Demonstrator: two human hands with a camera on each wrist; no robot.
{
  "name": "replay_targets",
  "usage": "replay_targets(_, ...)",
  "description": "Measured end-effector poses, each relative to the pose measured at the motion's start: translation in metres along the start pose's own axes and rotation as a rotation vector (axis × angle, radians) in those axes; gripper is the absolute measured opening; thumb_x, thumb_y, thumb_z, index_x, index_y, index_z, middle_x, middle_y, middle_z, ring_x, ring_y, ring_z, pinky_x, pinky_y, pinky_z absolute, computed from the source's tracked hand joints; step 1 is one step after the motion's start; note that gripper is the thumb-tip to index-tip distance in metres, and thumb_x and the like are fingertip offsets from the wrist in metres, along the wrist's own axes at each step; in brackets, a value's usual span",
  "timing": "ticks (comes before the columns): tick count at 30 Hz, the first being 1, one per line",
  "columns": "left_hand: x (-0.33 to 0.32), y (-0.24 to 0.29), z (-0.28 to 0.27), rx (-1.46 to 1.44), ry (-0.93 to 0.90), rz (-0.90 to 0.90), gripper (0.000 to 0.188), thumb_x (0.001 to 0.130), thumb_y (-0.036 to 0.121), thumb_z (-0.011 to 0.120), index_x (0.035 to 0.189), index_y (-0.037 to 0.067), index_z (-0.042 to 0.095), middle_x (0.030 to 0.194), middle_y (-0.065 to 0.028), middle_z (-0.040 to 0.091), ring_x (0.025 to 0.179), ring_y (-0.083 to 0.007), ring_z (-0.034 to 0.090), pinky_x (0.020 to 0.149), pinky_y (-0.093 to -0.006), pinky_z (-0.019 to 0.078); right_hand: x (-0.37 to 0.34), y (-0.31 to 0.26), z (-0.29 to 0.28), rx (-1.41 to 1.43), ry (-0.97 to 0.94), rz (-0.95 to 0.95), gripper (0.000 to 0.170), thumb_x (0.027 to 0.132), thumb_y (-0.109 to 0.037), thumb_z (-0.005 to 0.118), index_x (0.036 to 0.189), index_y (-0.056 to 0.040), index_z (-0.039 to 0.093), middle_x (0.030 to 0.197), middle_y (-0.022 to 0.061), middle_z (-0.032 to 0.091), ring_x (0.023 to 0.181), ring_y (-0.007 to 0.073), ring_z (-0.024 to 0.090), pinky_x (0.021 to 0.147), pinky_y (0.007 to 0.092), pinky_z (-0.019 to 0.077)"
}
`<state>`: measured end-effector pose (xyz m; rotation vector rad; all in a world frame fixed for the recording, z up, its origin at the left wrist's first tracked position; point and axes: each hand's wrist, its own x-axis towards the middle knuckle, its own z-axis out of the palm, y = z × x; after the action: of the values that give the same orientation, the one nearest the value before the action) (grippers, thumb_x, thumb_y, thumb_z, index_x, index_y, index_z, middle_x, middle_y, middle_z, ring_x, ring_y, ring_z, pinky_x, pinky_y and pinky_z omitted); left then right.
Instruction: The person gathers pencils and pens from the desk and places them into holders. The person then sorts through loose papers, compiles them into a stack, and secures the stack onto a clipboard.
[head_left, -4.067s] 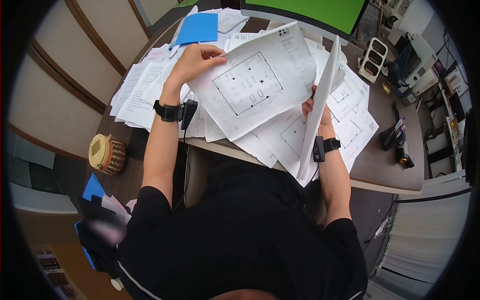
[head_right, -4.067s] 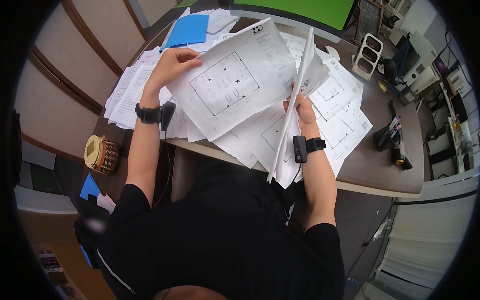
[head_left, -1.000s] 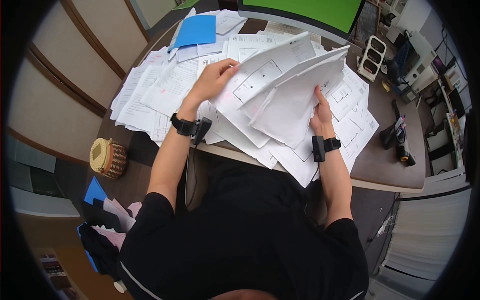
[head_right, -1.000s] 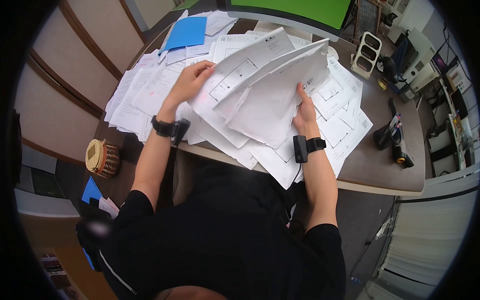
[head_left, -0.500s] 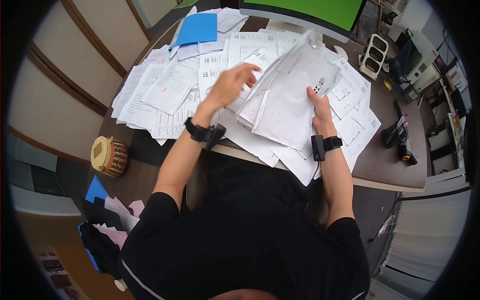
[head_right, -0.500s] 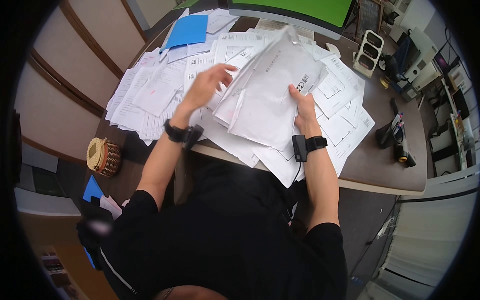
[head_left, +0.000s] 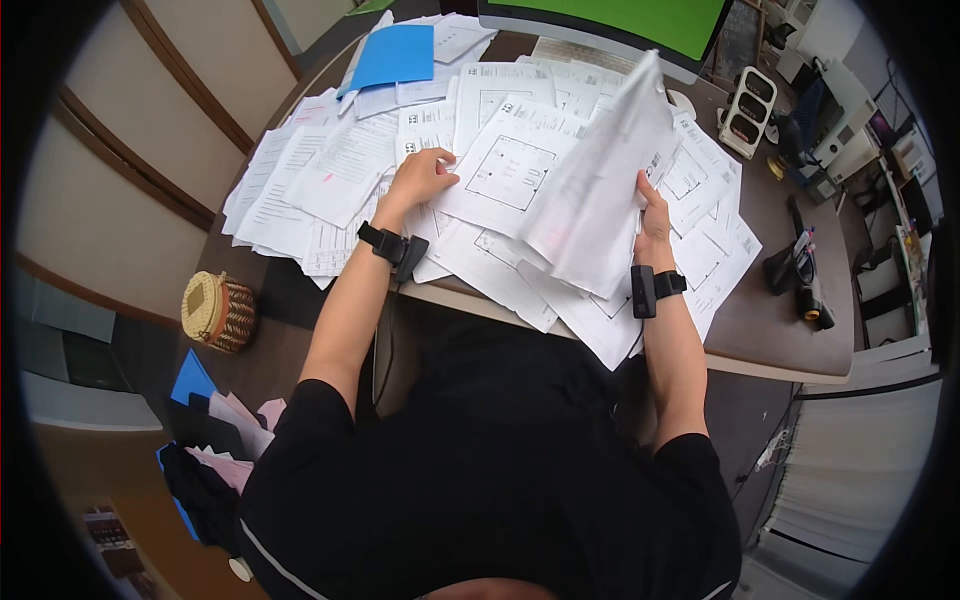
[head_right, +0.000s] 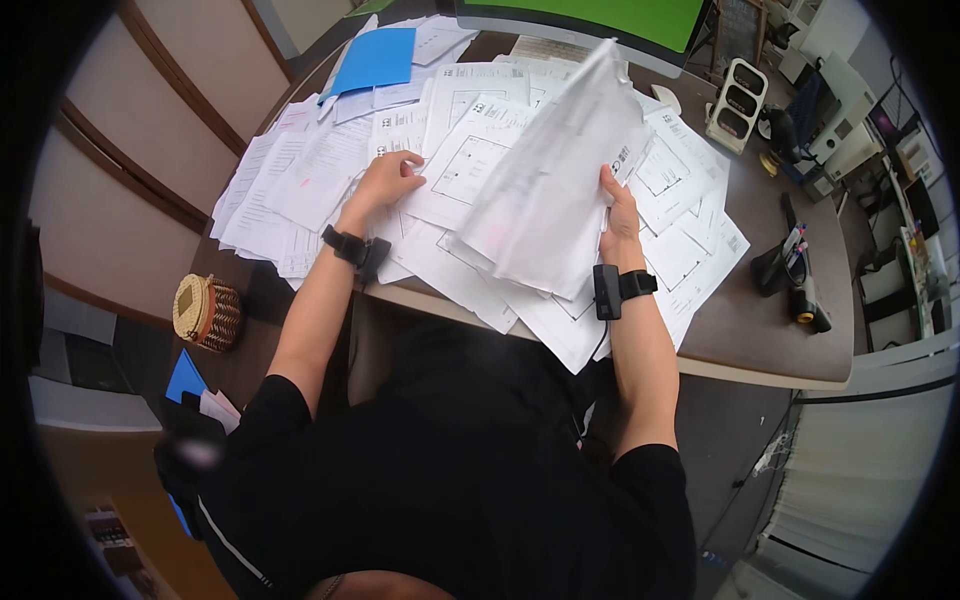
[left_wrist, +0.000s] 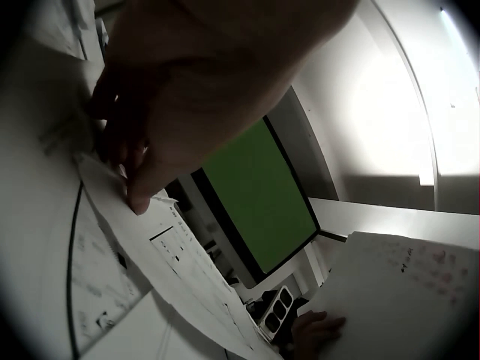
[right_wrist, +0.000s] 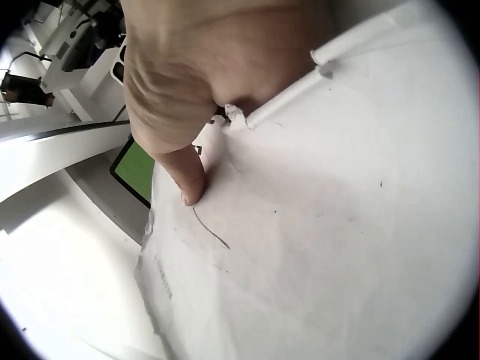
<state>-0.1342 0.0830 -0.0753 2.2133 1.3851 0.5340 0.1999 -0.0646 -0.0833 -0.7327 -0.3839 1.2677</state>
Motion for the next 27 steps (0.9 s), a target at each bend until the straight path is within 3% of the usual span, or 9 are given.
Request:
replay_targets(3,0.0,-0.01,0.005,-0.001,0.012,0.072,0.038,0.073,0.022,0.071,0.106,0.004,0.064,0.079,-0.0081,0.064,0.075,-0.0202,0.062,0.069,-0.03,0.0478,-0.004,-0.002,0.002,0.031,-0.023,0.018,0.032,0.09,-0.017,0.058,0.113,0.0042,0.052,0.103,0.0135,0.061,0.085,0.0203,0.063,0.076,0.0307,0.0551)
replay_targets(4,0.001,-0.012,0.006,-0.02,0.033,0.066,0.038,0.073,0.022,0.071,0.106,0.004,0.063,0.079,-0.0079,0.063,0.075,-0.0202,0.061,0.069,-0.03,0.0479,-0.002,0.0,0.007,0.149,-0.051,-0.024,0.024,0.094,-0.014,0.05,0.109,0.0039,0.052,0.094,0.01,0.056,0.069,0.0143,0.054,0.06,0.0243,0.0493)
replay_targets(9,-0.007,0.011,0.003,-0.032,0.059,-0.046,0.038,0.073,0.022,0.07,0.106,0.004,0.063,0.08,-0.0076,0.062,0.076,-0.0203,0.061,0.069,-0.03,0.048,0.013,0.005,-0.016,0.353,-0.311,0.013,0.021,0.092,-0.007,0.05,0.111,0.002,0.051,0.086,0.0076,0.05,0.065,0.0123,0.044,0.054,0.0211,0.0395)
replay_targets(11,-0.006,0.009,0.003,-0.051,0.051,-0.005,0.041,0.073,0.023,0.071,0.107,0.003,0.062,0.082,-0.0076,0.063,0.076,-0.0207,0.061,0.069,-0.0304,0.0482,0.023,0.009,-0.032,0.036,-0.093,-0.033,0.044,0.086,-0.018,0.058,0.123,0.0016,0.044,0.102,0.0103,0.059,0.093,0.02,0.061,0.076,0.0322,0.0546)
replay_targets(12,-0.004,0.009,0.002,-0.051,0.055,-0.004,0.041,0.073,0.023,0.071,0.107,0.003,0.062,0.082,-0.0076,0.063,0.076,-0.0207,0.061,0.069,-0.0304,0.0482,0.023,0.009,-0.03,0.037,-0.03,-0.047,0.052,0.084,-0.019,0.063,0.126,0.0003,0.04,0.102,0.012,0.059,0.09,0.0213,0.062,0.076,0.0337,0.0549)
replay_targets(15,-0.003,0.001,0.009,-0.059,0.04,0.044,0.04,0.076,0.022,0.068,0.109,0.001,0.061,0.082,-0.0086,0.062,0.077,-0.0213,0.062,0.071,-0.0308,0.0481,0.017,0.004,-0.024,0.068,-0.06,0.053,0.055,0.083,-0.018,0.066,0.128,0.0007,0.039,0.104,0.0126,0.06,0.089,0.0224,0.062,0.077,0.0355,0.0546)
replay_targets(20,-0.003,0.013,0.007,-0.179,0.307,0.291,0.025,0.088,0.013,0.053,0.108,-0.001,0.059,0.087,-0.0161,0.063,0.083,-0.0281,0.061,0.077,-0.0332,0.0467,0.014,0.003,-0.017,0.026,-0.028,0.025,0.048,0.084,-0.02,0.068,0.122,0.0021,0.048,0.109,0.0118,0.061,0.094,0.0231,0.062,0.084,0.0363,0.0522)
replay_targets(23,-0.017,0.046,-0.01,-0.411,0.161,0.181,0.024,0.091,0.013,0.049,0.109,0.0,0.057,0.093,-0.0172,0.063,0.085,-0.0244,0.06,0.078,-0.0313,0.0456,0.009,0.003,-0.007,0.06,-0.068,0.016,0.05,0.084,-0.021,0.067,0.124,0.0016,0.047,0.111,0.0121,0.06,0.098,0.0244,0.061,0.088,0.0371,0.051)
replay_targets(27,-0.025,0.066,-0.005,-0.492,0.162,0.299,0.024,0.092,0.013,0.047,0.111,0.001,0.055,0.092,-0.0174,0.063,0.084,-0.0211,0.061,0.076,-0.0305,0.0453,0.003,0.003,0.003,0.026,-0.084,-0.048,0.049,0.088,-0.02,0.063,0.127,0.0018,0.043,0.121,0.0146,0.055,0.111,0.0266,0.055,0.097,0.0425,0.0465)
